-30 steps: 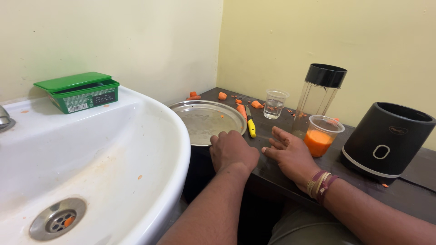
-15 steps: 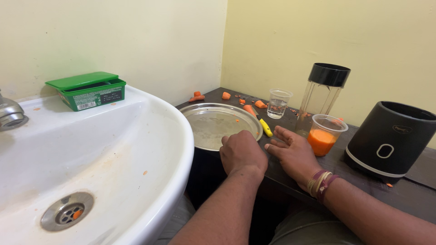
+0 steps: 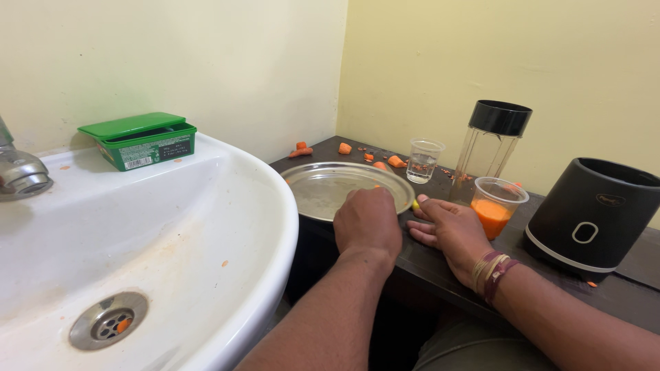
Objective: The person operates a personal blender to blend a carrot mixture, then removes the jar from the motor base and unscrews the blade lid. They pour the blended juice into a plastic cup, rinse the blender jar under the tap, and finally rinse a metal tray in the sink.
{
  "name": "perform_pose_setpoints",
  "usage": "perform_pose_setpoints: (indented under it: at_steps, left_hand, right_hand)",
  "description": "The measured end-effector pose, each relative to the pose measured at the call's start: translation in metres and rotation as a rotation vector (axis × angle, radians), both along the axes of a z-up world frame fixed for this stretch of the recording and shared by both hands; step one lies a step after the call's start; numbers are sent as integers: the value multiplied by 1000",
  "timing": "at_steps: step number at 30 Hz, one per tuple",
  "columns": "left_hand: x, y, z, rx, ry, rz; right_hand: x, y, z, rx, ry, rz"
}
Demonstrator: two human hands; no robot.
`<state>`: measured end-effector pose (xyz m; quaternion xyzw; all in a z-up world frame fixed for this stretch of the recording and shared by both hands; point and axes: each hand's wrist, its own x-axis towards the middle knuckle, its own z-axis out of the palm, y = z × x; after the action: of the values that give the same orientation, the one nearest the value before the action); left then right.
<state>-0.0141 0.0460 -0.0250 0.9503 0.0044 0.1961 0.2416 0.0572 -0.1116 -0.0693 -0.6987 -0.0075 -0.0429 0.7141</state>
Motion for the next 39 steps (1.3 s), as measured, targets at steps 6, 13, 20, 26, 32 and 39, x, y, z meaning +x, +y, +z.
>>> perform_pose_setpoints:
  at_steps: [6,13,20,26,32,39]
  left_hand:
    - [-4,-9,8,-79,35,-17]
    - [-3,-4,6,-104,-24,-19]
    - [-4,4,4,-131,-41,-31]
    - [-7,-1,3,-86,-147,-67]
    - [-9,3,20,72,-267,-104]
    - [-37,29,43,77,-220,-34]
  right_hand:
    - [1,3,5,146,36,91]
    - [6,5,5,255,106,122]
    - [4,14,2,318,57,91]
    - [4,15,5,368,17,-1]
    - [8,21,27,477,84,70]
    - [6,50,44,488,58,119]
